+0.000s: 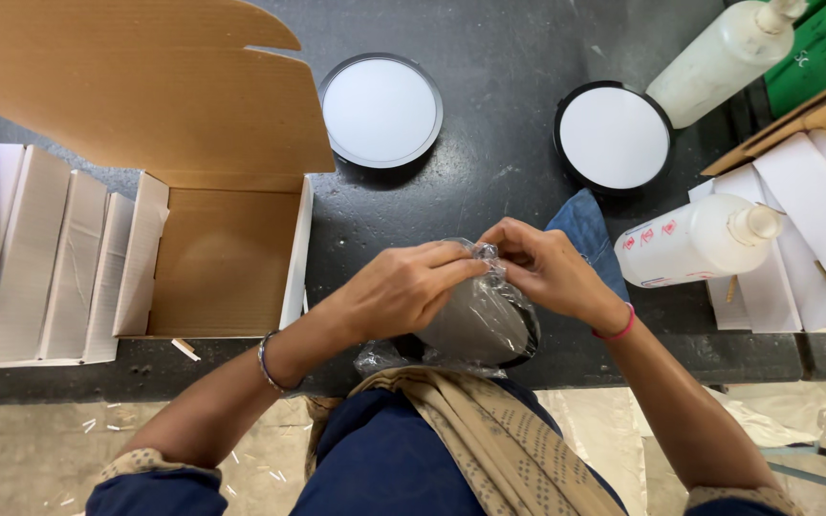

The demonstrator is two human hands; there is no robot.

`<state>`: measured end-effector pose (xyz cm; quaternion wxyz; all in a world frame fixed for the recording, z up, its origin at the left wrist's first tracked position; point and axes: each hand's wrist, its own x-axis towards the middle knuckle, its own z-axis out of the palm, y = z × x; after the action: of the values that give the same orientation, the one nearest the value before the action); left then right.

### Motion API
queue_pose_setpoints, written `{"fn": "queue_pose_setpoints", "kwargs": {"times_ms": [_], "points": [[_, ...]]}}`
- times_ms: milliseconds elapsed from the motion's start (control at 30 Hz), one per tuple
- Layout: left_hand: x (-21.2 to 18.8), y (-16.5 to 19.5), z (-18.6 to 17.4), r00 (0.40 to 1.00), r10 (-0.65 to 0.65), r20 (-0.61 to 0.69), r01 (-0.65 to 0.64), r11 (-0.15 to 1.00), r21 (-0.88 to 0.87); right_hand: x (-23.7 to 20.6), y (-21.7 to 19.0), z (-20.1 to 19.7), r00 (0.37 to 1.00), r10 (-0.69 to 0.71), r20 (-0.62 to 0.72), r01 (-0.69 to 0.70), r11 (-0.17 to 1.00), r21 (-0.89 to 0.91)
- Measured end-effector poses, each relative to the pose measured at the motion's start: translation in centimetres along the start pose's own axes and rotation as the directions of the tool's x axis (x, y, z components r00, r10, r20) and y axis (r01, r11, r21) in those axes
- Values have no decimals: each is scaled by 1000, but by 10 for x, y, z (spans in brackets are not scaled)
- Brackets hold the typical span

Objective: The person wipes round LED panel lights with a blue cloth, wraps each light in clear plastic film, and places the wrapped lights into white cardboard boxes. The person folds the box flaps closed and stacks the finished boxes on the workbench.

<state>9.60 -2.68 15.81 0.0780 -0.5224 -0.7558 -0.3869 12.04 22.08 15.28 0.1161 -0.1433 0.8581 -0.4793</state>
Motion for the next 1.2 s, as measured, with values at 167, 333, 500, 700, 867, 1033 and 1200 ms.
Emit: {"fn": "queue_pose_setpoints", "kwargs": {"times_ms": [167, 333, 500, 700, 867, 1033, 1200], "points": [[1, -1, 4, 962, -268, -48, 255, 949, -184, 1, -4, 2, 1000, -30, -1, 30, 1000, 4], [15, -13, 2, 893, -438, 99, 435, 791, -429, 2, -4, 3, 1000, -19, 12, 19, 999, -27], [25, -13, 9, 954, -297, -41, 275, 921, -275, 2, 5, 4, 999, -42, 4, 42, 998, 56], [20, 3, 17, 991, -66, -118, 64, 998, -15, 3, 8, 5, 1000, -11, -7, 12, 997, 72], [9, 30, 23, 986, -148, -81, 154, 986, 65, 5, 2, 4, 998, -68, 2, 68, 997, 42], [2, 32, 37, 977, -133, -168, 168, 961, 218, 8, -2, 3, 997, -77, 12, 78, 997, -13], [-10, 18, 52, 977, -108, -182, 161, 939, 303, -3, 1, -13, 978, -147, 150, 140, 989, 56]]}}
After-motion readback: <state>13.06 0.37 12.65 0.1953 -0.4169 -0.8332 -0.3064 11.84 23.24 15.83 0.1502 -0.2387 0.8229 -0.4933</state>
